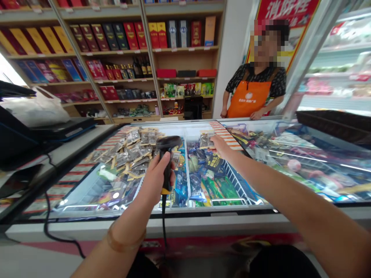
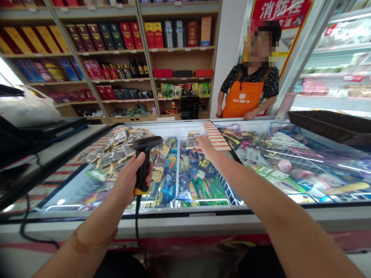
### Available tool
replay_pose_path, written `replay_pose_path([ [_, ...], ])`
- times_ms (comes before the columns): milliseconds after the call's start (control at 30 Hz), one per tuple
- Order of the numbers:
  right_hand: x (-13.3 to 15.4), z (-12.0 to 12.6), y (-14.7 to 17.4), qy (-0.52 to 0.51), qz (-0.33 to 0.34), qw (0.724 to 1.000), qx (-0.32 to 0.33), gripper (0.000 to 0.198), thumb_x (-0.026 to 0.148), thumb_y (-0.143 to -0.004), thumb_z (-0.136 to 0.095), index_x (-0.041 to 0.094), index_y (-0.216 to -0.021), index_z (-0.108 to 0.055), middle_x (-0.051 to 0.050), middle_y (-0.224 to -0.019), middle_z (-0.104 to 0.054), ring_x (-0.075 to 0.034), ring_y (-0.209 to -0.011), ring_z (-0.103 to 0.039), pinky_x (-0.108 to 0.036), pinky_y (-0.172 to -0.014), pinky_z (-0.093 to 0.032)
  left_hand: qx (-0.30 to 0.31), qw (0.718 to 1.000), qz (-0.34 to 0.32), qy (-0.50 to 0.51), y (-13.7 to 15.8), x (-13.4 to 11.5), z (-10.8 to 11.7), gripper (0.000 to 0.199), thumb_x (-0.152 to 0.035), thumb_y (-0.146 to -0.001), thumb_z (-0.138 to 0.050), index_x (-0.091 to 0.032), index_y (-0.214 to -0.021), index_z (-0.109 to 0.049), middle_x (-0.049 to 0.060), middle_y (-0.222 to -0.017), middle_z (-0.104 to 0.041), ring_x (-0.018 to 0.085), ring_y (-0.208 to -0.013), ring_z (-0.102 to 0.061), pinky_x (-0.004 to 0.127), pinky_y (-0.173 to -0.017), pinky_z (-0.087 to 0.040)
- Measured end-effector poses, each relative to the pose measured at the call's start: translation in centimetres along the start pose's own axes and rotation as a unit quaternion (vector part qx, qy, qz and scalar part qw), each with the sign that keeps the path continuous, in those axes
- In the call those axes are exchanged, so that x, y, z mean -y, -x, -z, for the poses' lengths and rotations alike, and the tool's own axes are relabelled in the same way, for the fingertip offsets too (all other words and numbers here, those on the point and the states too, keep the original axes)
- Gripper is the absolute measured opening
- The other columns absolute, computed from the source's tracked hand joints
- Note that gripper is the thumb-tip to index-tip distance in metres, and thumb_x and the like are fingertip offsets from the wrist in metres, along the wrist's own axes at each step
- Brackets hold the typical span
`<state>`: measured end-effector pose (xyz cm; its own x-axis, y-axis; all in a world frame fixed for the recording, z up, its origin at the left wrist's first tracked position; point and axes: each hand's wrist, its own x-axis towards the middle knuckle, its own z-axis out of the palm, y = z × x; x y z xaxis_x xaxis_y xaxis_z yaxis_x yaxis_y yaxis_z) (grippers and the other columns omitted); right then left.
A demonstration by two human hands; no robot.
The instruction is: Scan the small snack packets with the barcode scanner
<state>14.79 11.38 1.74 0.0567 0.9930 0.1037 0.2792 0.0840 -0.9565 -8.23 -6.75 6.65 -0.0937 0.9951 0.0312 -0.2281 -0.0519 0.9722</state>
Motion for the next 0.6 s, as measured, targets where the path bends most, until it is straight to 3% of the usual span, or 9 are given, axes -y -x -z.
replay_pose_path([
  [133, 3.8, -7.7, 1.2, -0.01, -0.034, 0.997, 0.065, 0.011, 0.027, -0.087, -0.062, 0.017, -0.091, -0.059, -0.001, -0.063, -0.062, -0.015, -0.049, -0.065, -0.018, -0.036, -0.025, -0.073, 0.997, -0.006, 0.008, 1.8, -0.7, 4.5, 0.05, -0.06, -0.071, -0.073, -0.019, -0.094, -0.053, -0.004, -0.068, -0.058, 0.007, -0.041, -0.046, 0.02, -0.037, -0.037],
  [300, 5.8, -15.2, 2.4, 0.004, -0.035, 0.998, 0.058, 0.024, 0.024, -0.086, -0.067, 0.017, -0.106, -0.055, 0.002, -0.066, -0.063, -0.011, -0.046, -0.062, -0.018, -0.04, -0.03, -0.125, 0.992, -0.011, 0.009, 3.6, -1.0, 8.0, 0.051, -0.059, -0.07, -0.074, -0.02, -0.096, -0.054, -0.005, -0.069, -0.057, 0.007, -0.041, -0.046, 0.019, -0.037, -0.036],
  [433, 6.2, -17.4, 3.2, 0.031, -0.012, 0.997, 0.076, 0.014, 0.026, -0.085, -0.068, 0.017, -0.091, -0.06, 0.003, -0.063, -0.062, -0.012, -0.049, -0.062, -0.02, -0.047, -0.035, -0.145, 0.989, -0.009, 0.014, 4.6, -1.1, 9.1, 0.052, -0.058, -0.069, -0.075, -0.019, -0.097, -0.056, -0.005, -0.068, -0.057, 0.007, -0.041, -0.046, 0.02, -0.037, -0.036],
  [600, 6.2, -16.9, 3.5, 0.168, 0.094, 0.979, 0.06, 0.025, 0.038, -0.081, -0.07, 0.017, -0.069, -0.062, 0.001, -0.063, -0.063, -0.014, -0.064, -0.061, -0.023, -0.058, -0.039, -0.136, 0.99, 0.004, 0.022, 4.7, -0.4, 9.2, 0.053, -0.059, -0.068, -0.076, -0.019, -0.096, -0.055, -0.005, -0.068, -0.058, 0.007, -0.041, -0.045, 0.02, -0.037, -0.036],
])
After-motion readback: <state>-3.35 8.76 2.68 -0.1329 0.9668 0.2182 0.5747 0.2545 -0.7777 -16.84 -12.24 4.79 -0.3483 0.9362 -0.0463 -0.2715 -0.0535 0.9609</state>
